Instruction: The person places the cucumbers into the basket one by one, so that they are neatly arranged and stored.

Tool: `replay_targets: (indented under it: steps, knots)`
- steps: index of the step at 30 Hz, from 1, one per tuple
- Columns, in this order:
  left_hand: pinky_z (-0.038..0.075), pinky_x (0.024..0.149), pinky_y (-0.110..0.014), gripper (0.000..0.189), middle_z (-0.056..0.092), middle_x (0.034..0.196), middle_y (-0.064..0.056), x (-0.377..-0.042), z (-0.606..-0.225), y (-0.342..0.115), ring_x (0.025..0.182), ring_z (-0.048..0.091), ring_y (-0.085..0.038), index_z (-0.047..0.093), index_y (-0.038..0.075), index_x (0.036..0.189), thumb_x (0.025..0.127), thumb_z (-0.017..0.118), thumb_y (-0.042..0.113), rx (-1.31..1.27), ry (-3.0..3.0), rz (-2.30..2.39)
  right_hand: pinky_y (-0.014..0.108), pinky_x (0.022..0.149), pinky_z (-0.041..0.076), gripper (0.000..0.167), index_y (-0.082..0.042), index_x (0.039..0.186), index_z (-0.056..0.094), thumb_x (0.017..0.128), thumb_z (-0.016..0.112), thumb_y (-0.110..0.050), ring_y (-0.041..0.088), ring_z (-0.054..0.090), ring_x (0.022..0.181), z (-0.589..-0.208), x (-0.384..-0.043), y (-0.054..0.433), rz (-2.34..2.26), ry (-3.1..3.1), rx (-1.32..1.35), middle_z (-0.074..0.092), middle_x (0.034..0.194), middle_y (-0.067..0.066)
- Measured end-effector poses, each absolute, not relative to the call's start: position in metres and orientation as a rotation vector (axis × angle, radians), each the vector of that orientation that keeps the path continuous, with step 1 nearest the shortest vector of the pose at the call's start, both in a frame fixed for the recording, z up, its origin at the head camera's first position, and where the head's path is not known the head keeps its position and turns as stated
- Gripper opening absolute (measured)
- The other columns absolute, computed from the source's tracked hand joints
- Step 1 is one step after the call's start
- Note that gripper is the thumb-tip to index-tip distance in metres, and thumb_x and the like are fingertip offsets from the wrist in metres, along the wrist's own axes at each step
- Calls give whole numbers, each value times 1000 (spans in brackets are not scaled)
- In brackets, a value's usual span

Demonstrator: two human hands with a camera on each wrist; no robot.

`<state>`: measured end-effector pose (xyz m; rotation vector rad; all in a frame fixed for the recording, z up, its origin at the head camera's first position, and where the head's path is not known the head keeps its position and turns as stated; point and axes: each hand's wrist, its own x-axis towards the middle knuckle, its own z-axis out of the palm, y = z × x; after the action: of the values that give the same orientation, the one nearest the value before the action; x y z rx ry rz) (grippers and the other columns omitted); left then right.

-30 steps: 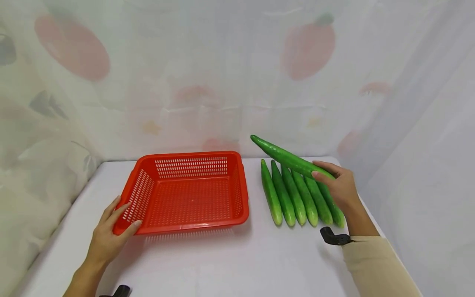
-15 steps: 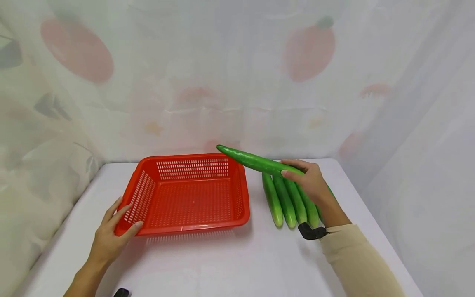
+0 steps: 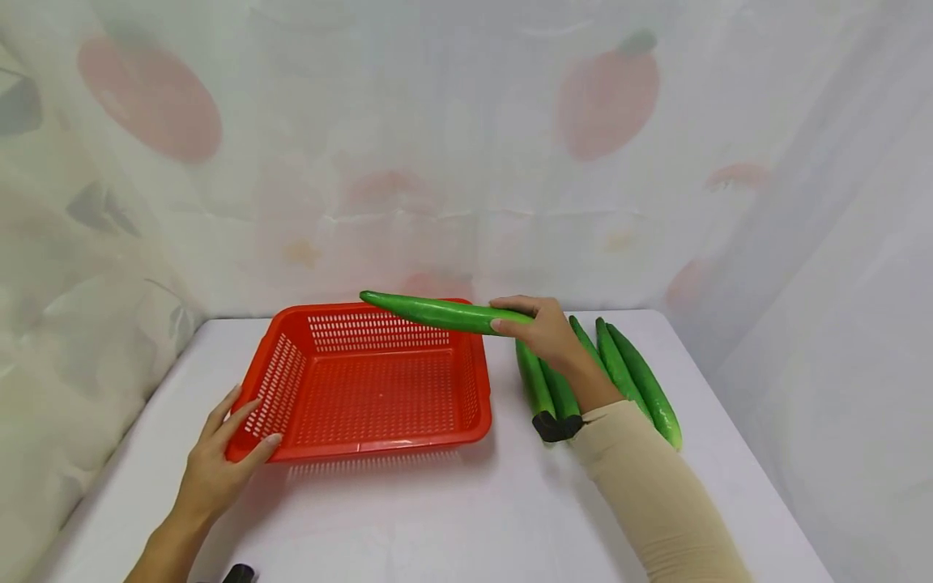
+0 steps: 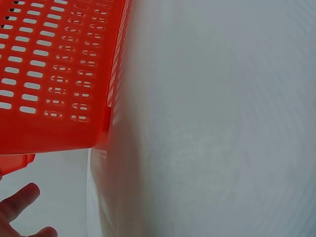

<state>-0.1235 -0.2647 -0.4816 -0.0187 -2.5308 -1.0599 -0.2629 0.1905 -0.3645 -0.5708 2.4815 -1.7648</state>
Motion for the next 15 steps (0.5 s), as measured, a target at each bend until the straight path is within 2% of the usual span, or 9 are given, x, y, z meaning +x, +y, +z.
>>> replay_targets:
  steps: [8,12,15]
  knots:
    - [28,90,-10,65,25,155,4,-123,-477,-265,126,42,-38,55,9,136,79,81,28,-50,-2530,-1090,38,82,49,37,-5,122,67,87,73,-17,28,58,101,-372,-279,159,-1798,2343,-571,60,122,11]
    - [24,88,-6,65,26,155,3,-124,-478,-265,125,43,-38,56,8,135,79,81,29,-64,-2530,-1085,44,92,44,37,-6,123,66,88,72,-18,27,51,117,-377,-287,145,-1759,2332,-566,56,131,10]
    - [24,91,-9,65,26,155,2,-125,-480,-267,126,42,-37,55,8,135,79,81,29,-55,-2538,-1073,47,97,40,38,-3,124,65,89,72,-15,27,46,124,-383,-295,133,-1761,2295,-565,53,134,10]
